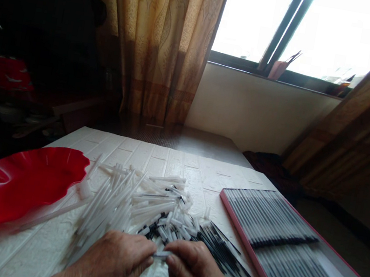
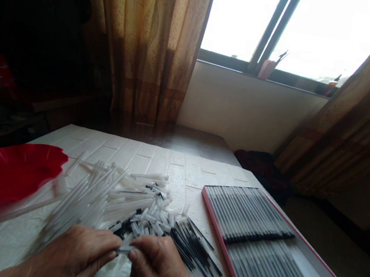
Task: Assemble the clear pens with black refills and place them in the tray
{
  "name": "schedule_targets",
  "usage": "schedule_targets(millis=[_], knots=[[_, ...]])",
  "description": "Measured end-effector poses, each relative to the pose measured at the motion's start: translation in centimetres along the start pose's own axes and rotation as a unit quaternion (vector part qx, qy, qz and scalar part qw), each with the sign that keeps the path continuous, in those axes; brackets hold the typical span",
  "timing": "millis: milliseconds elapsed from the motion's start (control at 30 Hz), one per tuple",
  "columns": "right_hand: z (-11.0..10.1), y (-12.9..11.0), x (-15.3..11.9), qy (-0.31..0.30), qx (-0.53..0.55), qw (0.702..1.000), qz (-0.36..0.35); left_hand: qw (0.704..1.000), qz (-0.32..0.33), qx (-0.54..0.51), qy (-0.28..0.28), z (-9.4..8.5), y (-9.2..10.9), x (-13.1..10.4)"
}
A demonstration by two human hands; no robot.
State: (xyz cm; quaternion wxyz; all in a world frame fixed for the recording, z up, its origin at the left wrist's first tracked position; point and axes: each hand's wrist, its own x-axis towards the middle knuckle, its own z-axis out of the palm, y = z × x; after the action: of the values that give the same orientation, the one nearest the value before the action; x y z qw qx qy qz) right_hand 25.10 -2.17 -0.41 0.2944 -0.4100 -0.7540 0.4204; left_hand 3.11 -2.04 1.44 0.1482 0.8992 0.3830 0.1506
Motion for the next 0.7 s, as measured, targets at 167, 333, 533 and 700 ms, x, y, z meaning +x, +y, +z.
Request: schedule_targets(millis=[167,333,533,700], knots=[[0.0,-0.2,0.4,-0.012,0.004,1.000,0.011,1.000,-0.007,-0.002,-0.008,0.0,0.0,-0.1],[-0.8,-1.4,0.7,-0.005,-0.018,1.000,0.004,0.999,0.009,-0.027,0.034,0.3,0.0,0.1],[-2.0,-1.8,0.8,0.038,0.028,0.999,-0.002,0.994,0.047,-0.022,0.095,0.0,-0.7,0.5],[-3.5,-0.7,1.0,0.157,0.205,0.966,0.024,0.986,0.044,0.004,0.162,0.0,-1.8,0.5]])
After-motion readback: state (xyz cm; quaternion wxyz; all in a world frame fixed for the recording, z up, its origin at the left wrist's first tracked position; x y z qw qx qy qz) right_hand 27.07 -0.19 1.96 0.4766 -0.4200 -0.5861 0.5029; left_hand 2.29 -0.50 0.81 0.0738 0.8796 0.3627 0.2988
